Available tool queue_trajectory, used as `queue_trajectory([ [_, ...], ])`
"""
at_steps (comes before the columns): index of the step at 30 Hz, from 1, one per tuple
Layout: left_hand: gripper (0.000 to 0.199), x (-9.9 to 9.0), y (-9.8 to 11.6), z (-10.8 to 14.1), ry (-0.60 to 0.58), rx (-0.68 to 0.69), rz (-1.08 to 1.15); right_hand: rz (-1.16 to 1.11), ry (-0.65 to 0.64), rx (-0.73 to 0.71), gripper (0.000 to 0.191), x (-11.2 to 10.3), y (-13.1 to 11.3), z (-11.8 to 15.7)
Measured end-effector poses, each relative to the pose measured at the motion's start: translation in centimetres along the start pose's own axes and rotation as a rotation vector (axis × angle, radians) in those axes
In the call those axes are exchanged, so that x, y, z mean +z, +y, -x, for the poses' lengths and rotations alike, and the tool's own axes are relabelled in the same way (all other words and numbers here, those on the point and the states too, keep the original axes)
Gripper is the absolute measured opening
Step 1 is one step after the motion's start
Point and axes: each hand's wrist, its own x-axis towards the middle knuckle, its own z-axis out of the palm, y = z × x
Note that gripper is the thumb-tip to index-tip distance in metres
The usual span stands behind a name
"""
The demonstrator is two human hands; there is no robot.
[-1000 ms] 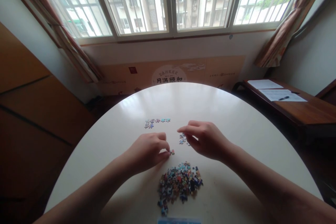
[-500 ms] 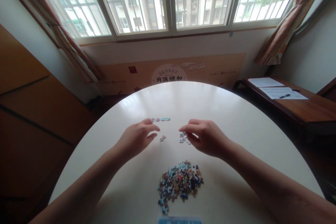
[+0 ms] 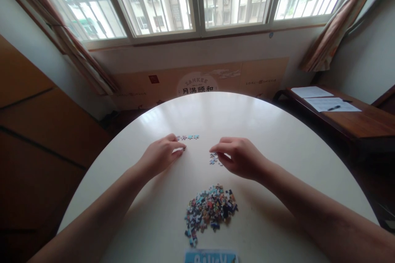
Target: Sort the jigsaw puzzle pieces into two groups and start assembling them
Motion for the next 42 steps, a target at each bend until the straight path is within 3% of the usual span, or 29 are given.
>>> queue_trajectory([
  [10, 0.027, 0.3, -1.2, -0.2, 0.095, -0.036, -0.005, -0.003, -0.001, -0.005, 0.026, 0.1, 0.1, 0.0],
  [42, 0.023, 0.5, -0.3, -0.5, 0.05, -0.089, 0.048, -0.011, -0.03, -0.009, 0.026, 0.0, 0.3, 0.1],
])
